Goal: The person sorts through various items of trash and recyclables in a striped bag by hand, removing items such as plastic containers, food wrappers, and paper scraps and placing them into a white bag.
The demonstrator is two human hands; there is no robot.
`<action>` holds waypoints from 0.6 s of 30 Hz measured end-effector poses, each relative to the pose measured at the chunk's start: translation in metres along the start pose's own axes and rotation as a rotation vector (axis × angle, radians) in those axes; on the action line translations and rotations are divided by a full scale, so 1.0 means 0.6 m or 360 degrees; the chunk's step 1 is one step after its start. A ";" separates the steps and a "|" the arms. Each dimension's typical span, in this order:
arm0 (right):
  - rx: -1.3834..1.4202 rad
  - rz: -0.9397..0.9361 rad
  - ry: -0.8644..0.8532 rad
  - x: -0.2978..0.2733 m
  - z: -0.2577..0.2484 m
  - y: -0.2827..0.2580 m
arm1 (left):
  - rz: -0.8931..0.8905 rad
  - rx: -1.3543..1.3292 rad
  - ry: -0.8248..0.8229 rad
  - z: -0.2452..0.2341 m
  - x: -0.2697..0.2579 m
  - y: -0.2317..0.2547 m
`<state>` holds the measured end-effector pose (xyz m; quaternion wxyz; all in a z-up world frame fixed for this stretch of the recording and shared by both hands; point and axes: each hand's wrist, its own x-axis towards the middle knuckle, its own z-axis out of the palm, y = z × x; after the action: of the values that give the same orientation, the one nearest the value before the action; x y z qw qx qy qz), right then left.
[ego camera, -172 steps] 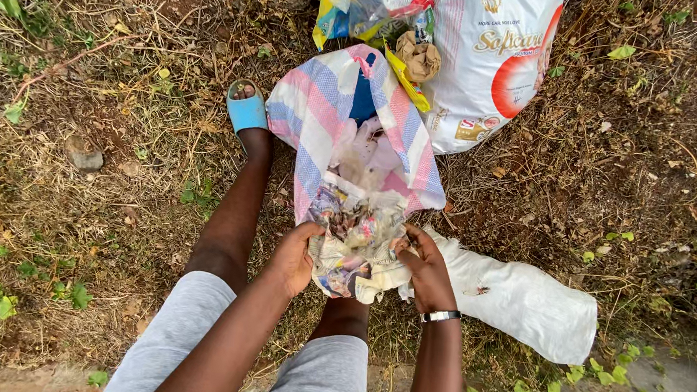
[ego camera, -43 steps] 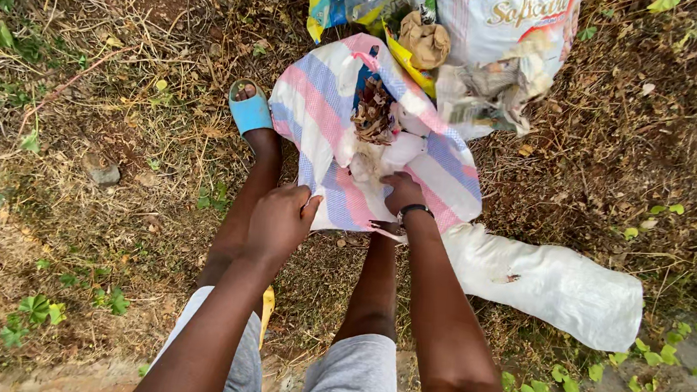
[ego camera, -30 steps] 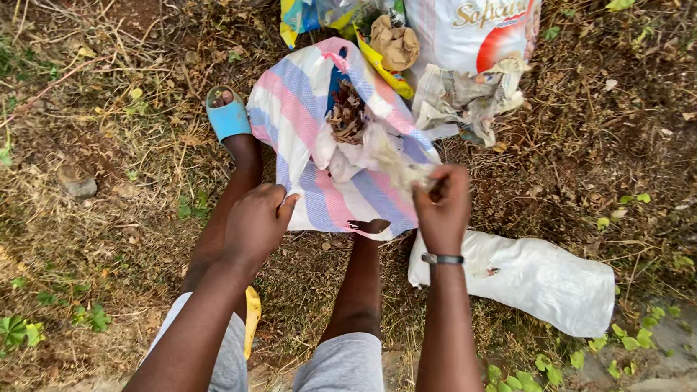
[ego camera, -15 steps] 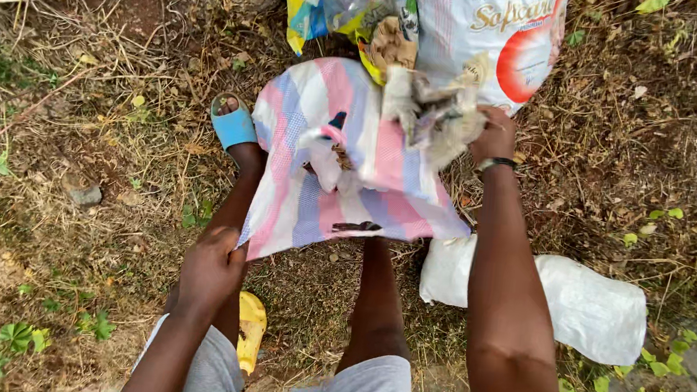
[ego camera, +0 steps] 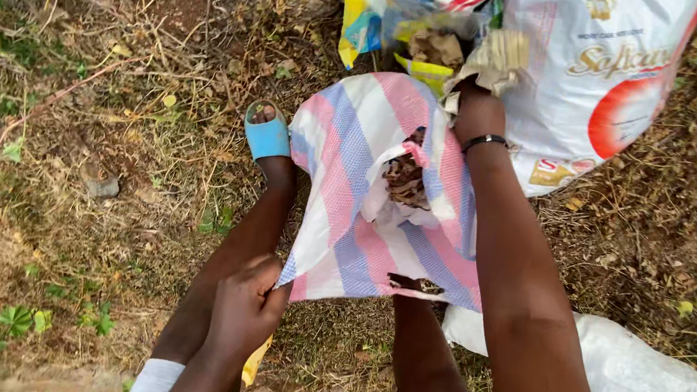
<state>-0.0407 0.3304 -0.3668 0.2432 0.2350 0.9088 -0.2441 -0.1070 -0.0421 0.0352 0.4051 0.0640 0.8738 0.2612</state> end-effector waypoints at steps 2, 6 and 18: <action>0.0125 0.0120 -0.0234 0.000 0.020 0.002 | 0.0048 0.0114 -0.0056 -0.012 0.004 -0.005; 0.0266 0.0105 -0.0273 -0.033 -0.028 -0.007 | 0.0037 -0.0053 0.0029 -0.010 0.009 0.021; 0.0808 -0.0155 0.0841 -0.431 -0.454 -0.252 | 0.0387 0.0509 0.0311 -0.011 0.102 0.190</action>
<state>-0.0131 0.2861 0.0351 -0.0779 0.2991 0.8610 -0.4039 -0.1641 0.0726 0.0552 0.2688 0.2067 0.9250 0.1713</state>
